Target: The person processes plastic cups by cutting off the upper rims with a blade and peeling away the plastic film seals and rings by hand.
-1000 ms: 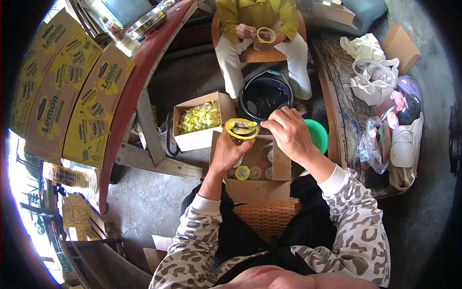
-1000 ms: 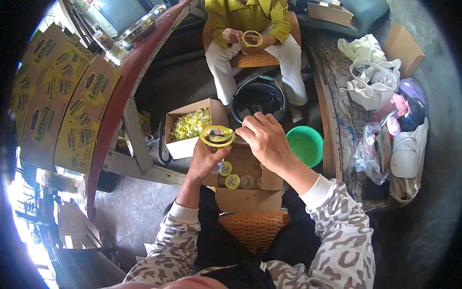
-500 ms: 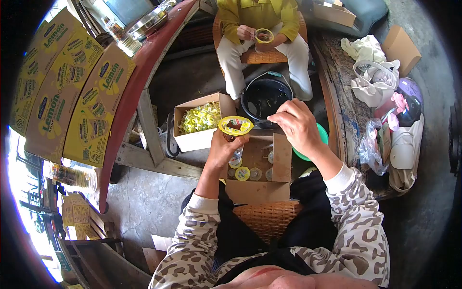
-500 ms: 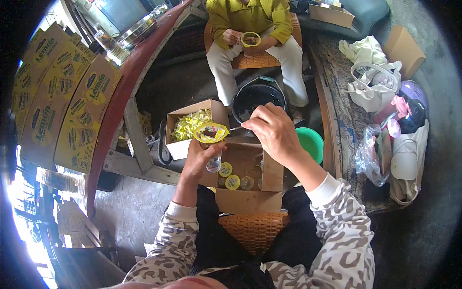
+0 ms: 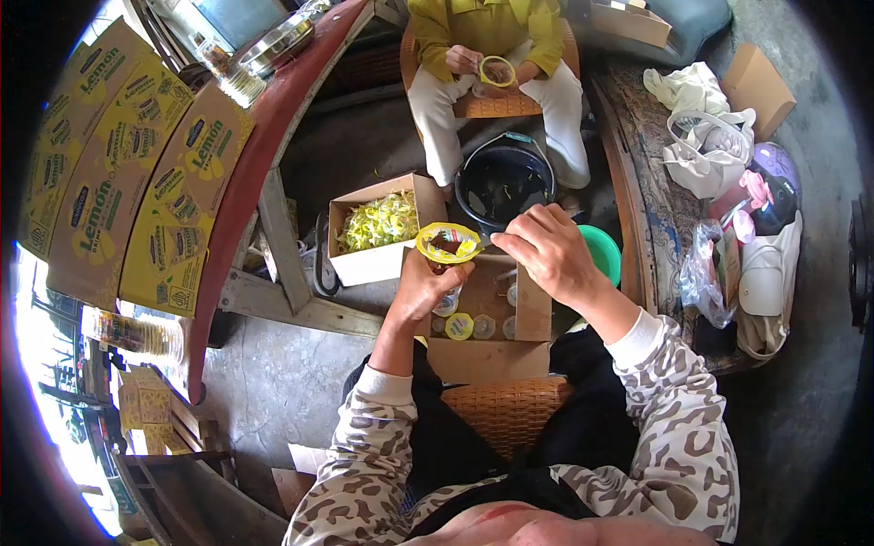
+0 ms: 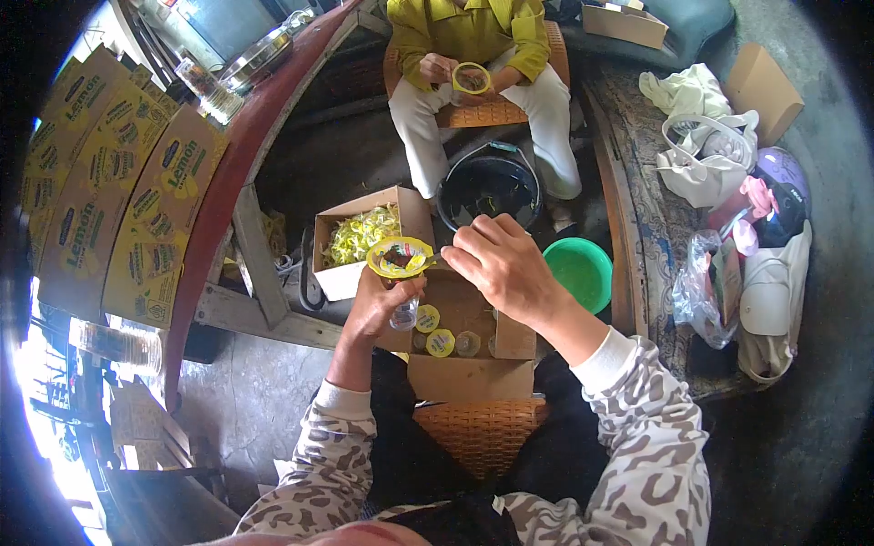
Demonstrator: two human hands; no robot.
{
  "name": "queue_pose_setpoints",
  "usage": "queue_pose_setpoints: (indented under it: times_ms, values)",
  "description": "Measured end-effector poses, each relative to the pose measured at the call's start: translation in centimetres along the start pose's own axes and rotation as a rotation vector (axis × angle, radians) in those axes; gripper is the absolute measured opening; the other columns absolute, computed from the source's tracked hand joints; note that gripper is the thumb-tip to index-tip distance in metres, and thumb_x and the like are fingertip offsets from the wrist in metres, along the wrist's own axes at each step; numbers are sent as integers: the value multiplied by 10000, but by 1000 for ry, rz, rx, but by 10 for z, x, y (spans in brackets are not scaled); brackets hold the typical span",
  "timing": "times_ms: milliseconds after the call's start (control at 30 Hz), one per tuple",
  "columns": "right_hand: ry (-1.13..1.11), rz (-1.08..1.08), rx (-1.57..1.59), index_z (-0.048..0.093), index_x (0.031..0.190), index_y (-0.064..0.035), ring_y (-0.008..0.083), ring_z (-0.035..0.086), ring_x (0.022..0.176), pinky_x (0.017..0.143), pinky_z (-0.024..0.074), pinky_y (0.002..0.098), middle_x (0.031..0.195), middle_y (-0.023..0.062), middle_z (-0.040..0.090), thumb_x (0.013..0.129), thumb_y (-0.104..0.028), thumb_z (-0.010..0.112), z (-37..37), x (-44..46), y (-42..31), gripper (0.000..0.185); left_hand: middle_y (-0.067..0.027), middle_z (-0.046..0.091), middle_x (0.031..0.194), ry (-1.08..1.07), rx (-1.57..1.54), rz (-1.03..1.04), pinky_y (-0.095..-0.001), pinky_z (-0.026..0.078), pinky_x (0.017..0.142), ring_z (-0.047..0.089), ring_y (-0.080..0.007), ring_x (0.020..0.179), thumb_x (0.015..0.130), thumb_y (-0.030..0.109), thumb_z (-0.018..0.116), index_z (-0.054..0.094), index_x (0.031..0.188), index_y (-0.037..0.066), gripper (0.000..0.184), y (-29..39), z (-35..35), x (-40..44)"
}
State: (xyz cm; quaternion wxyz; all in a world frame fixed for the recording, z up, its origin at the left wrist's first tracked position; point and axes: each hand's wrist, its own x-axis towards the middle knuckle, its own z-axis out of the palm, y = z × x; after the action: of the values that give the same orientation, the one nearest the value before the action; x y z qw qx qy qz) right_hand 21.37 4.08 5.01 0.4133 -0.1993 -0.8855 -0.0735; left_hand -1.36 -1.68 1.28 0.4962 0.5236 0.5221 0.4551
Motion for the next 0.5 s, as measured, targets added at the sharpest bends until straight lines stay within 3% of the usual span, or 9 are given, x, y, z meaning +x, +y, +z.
queue_pose_setpoints:
  times_ms: [133, 500]
  values:
    - [-44, -34, -32, 697, 916, -65, 175, 565, 846, 737, 472, 329, 888, 6, 572, 792, -129, 701, 5, -4, -2, 139, -53, 677, 964, 21, 4, 93, -282, 532, 718, 630, -102, 783, 775, 133, 785, 630, 1099, -15, 388, 13, 13, -5]
    - [-11, -37, -27, 688, 920, -71, 175, 560, 814, 727, 473, 329, 853, 3, 557, 782, -129, 706, 10, -7, -7, 151, -42, 650, 927, -103, -170, -62, -280, 532, 672, 622, -114, 753, 789, 145, 798, 567, 1180, 2, 476, 2, 3, -4]
